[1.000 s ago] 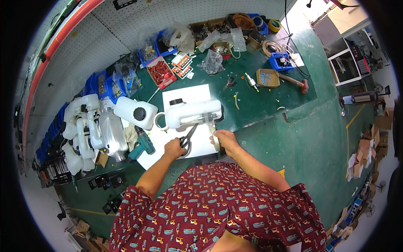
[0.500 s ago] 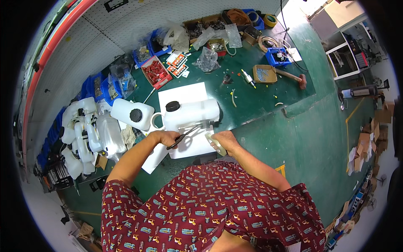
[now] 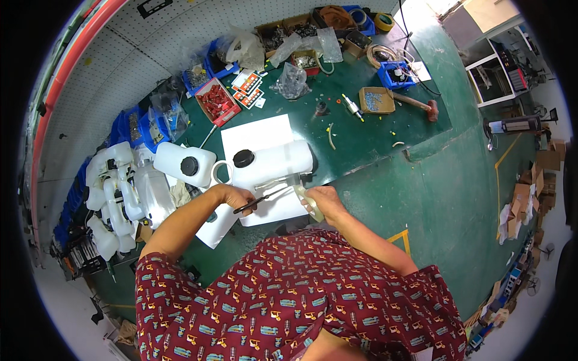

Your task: The person assembles a white plastic container by hand, using a screwdriver to tighten screws and a utility knife to trim excess material. The person also applies adhesive tape to the container and handles a black cap and a small cylindrical component.

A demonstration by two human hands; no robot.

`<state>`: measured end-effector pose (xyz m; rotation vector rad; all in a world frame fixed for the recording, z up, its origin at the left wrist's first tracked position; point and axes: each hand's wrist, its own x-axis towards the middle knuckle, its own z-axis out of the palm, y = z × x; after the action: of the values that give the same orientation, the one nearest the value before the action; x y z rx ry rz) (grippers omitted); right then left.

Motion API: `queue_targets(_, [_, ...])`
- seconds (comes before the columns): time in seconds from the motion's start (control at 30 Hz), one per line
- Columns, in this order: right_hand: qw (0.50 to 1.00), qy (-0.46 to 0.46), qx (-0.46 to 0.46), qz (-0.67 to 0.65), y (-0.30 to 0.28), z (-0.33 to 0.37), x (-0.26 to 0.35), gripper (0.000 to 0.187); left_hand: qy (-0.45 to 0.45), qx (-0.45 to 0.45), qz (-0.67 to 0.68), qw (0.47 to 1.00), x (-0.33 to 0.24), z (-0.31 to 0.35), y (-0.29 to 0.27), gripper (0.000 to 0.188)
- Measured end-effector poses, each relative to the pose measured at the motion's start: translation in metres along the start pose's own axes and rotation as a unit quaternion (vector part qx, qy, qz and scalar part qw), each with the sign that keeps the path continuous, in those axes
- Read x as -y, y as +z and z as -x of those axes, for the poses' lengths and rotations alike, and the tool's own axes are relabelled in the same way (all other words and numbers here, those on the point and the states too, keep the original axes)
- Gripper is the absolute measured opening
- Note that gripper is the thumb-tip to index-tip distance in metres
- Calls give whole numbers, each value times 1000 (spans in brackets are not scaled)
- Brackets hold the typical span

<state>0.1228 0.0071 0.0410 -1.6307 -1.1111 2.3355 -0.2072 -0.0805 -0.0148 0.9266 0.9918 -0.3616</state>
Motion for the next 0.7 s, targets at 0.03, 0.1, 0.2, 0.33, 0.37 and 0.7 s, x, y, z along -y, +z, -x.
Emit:
queue_targets(0.03, [1000,-3,0,2,-1,2,1,24,3,1,8,1000,-3,1,1,81])
queue_targets(0.1, [1000,-12,1,7,0,10,12,25,44,-12,36,998,-8,1,0,76])
queue_targets(0.2, [999,-53,12,6,0,18,24,26,81,-20,78,994,-22,1,-6,71])
queue_targets(0.33, [993,-82,9,83,-1,23,38,26,88,-21,87,992,-49,2,-25,67])
queue_targets(0.37, [992,-91,1,91,-1,22,36,26,87,-20,88,992,-53,3,-27,66])
queue_targets(0.7, [995,-72,-1,73,2,16,24,28,33,-43,17,998,-63,12,-40,89])
